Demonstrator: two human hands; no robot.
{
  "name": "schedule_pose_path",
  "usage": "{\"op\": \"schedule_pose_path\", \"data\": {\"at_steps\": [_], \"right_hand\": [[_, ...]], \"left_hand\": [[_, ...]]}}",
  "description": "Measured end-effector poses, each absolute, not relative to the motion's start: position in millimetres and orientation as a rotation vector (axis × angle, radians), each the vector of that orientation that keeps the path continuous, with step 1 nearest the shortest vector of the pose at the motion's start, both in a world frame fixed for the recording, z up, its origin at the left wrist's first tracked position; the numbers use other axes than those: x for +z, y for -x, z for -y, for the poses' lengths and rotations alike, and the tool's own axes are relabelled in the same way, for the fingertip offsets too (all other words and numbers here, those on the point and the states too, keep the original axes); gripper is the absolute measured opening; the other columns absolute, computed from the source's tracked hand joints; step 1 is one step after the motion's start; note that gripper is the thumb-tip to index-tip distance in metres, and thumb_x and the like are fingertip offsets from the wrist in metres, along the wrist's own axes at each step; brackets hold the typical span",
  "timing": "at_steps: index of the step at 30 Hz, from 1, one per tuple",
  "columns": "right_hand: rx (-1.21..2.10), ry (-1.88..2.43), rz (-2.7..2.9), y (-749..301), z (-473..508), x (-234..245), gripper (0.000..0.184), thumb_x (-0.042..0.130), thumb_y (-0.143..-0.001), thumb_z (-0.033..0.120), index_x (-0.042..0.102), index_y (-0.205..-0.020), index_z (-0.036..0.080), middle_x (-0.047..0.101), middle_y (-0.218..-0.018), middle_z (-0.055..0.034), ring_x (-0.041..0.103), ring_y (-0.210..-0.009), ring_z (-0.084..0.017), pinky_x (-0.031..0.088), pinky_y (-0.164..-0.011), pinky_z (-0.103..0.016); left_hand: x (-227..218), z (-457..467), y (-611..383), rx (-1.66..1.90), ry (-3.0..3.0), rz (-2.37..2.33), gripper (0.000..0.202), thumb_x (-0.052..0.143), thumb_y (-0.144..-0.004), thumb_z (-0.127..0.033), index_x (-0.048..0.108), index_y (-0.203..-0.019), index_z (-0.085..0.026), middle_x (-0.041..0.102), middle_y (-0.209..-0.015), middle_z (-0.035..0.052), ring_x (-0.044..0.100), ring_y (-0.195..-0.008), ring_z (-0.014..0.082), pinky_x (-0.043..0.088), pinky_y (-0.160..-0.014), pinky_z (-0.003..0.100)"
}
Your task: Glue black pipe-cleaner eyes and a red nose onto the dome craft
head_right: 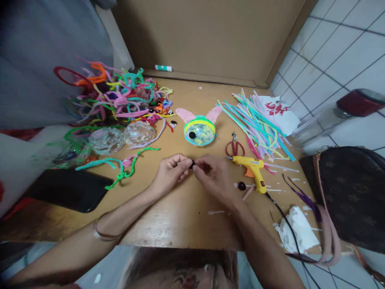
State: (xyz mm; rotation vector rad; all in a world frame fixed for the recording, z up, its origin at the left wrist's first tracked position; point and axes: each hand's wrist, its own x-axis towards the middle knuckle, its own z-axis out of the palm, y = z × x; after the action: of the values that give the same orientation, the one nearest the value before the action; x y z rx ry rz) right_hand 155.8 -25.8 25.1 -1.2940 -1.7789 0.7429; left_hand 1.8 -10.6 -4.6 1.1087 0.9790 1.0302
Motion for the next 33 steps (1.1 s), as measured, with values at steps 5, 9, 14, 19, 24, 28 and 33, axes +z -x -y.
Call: {"op": "schedule_pose_path", "data": {"at_steps": [5, 9, 14, 19, 24, 28, 33], "right_hand": [[0.889, 1.365, 1.635, -154, 24, 23, 0.013, 0.061, -0.074, 0.026, 0.063, -0.068, 0.015, 0.057, -0.059, 0.0008, 0.05, -0.054, -0.01, 0.039, -0.052, -0.022], [1.031, 1.41, 1.447, -156, 22, 18, 0.016, 0.064, -0.069, 0.031, 0.062, -0.064, 0.015, 0.055, -0.056, 0.0015, 0.046, -0.051, -0.009, 0.035, -0.048, -0.021], [1.088, 1.418, 1.404, -158, 21, 21, 0.017, 0.064, -0.067, 0.031, 0.061, -0.062, 0.015, 0.052, -0.055, 0.0026, 0.041, -0.05, -0.008, 0.031, -0.046, -0.02], [1.101, 1.407, 1.456, -159, 21, 25, 0.018, 0.063, -0.069, 0.032, 0.061, -0.064, 0.015, 0.052, -0.057, 0.0024, 0.043, -0.052, -0.008, 0.033, -0.048, -0.021], [1.104, 1.402, 1.439, -160, 21, 26, 0.02, 0.062, -0.073, 0.035, 0.064, -0.073, 0.015, 0.054, -0.059, 0.0025, 0.044, -0.052, -0.008, 0.033, -0.048, -0.021], [1.116, 1.378, 1.424, -161, 21, 24, 0.023, 0.064, -0.074, 0.037, 0.066, -0.076, 0.015, 0.058, -0.061, 0.0015, 0.049, -0.055, -0.009, 0.037, -0.052, -0.022], [1.167, 1.391, 1.355, -162, 19, 19, 0.024, 0.067, -0.073, 0.039, 0.065, -0.071, 0.015, 0.058, -0.056, 0.0015, 0.05, -0.05, -0.01, 0.039, -0.049, -0.023]], "left_hand": [[-5, 10, -1, 1.012, -1.095, -0.978, 0.04, 0.066, -0.074, -0.051, 0.057, -0.064, -0.014, 0.051, -0.05, -0.0038, 0.038, -0.039, 0.0033, 0.028, -0.039, 0.016], [-4, 9, 0, 0.988, -1.081, -0.867, 0.045, 0.058, -0.079, -0.055, 0.06, -0.066, -0.012, 0.058, -0.056, 0.0009, 0.048, -0.045, 0.006, 0.037, -0.043, 0.019], [2, 11, 0, 0.943, -1.083, -0.855, 0.034, 0.072, -0.069, -0.044, 0.063, -0.078, -0.012, 0.062, -0.063, 0.0005, 0.051, -0.048, 0.0061, 0.041, -0.047, 0.019], [6, 11, -1, 0.939, -1.076, -0.925, 0.031, 0.07, -0.071, -0.041, 0.063, -0.077, -0.012, 0.062, -0.062, 0.0002, 0.05, -0.047, 0.0059, 0.04, -0.046, 0.019], [6, 11, -1, 0.948, -1.082, -0.925, 0.029, 0.068, -0.072, -0.04, 0.062, -0.077, -0.012, 0.061, -0.061, -0.0005, 0.05, -0.048, 0.0057, 0.04, -0.046, 0.019], [3, 11, -2, 0.917, -1.113, -0.907, 0.028, 0.067, -0.074, -0.04, 0.062, -0.075, -0.012, 0.06, -0.061, -0.0006, 0.05, -0.048, 0.0052, 0.04, -0.047, 0.018], [0, 11, -4, 0.977, -1.07, -0.9, 0.028, 0.069, -0.073, -0.038, 0.058, -0.083, -0.013, 0.061, -0.063, -0.0012, 0.052, -0.049, 0.0065, 0.043, -0.047, 0.019]]}}
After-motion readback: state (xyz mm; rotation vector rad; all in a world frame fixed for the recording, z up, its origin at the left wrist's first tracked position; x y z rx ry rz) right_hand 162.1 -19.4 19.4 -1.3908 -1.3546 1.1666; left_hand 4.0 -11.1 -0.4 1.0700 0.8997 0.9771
